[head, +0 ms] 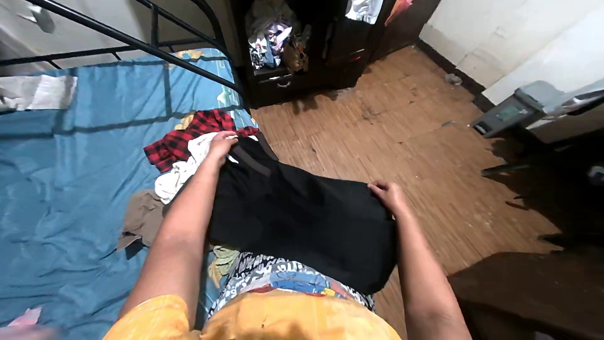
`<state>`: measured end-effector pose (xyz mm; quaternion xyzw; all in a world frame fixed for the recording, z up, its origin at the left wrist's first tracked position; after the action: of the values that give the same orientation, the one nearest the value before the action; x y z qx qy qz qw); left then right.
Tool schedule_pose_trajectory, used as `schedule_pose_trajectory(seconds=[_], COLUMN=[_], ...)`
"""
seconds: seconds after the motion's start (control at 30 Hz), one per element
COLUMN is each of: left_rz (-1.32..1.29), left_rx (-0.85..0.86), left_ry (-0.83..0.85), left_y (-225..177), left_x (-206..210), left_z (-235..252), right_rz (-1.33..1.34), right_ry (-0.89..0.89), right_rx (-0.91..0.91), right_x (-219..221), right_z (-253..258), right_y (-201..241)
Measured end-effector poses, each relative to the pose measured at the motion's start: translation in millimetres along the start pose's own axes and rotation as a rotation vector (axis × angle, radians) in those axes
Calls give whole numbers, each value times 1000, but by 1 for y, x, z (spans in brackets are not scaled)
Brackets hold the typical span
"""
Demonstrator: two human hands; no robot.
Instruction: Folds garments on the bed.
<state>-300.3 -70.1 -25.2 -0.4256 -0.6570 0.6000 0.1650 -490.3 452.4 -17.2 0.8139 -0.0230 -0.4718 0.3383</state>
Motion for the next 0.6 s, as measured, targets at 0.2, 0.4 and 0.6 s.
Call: schedule_pose_trajectory(seconds=[0.2, 0.4, 0.6], left_rz=[-218, -305, 15], left_rx=[-24, 154, 89], left_ry=[104, 158, 165], left_y=[-11, -17, 54], left_x=[-23, -74, -129], left_z=[-20, -89, -193], right_rz=[-58, 117, 195], right_ry=[-249, -379, -92], right_rx=[-143, -501, -530], right_x=[-8, -31, -7], right_z=[-24, -113, -211], right_y=[-5, 8, 8])
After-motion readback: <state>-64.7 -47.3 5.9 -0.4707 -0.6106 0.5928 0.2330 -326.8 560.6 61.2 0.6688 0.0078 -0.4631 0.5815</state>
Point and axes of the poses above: each hand's wrist, its own z-axis towards the middle knuckle, its own x-axis out of the palm, y = z × x, the point moved 1 cm from there along z, towards the middle knuckle, and after that the axes turned 7 degrees about y, right-handed, at the moved point
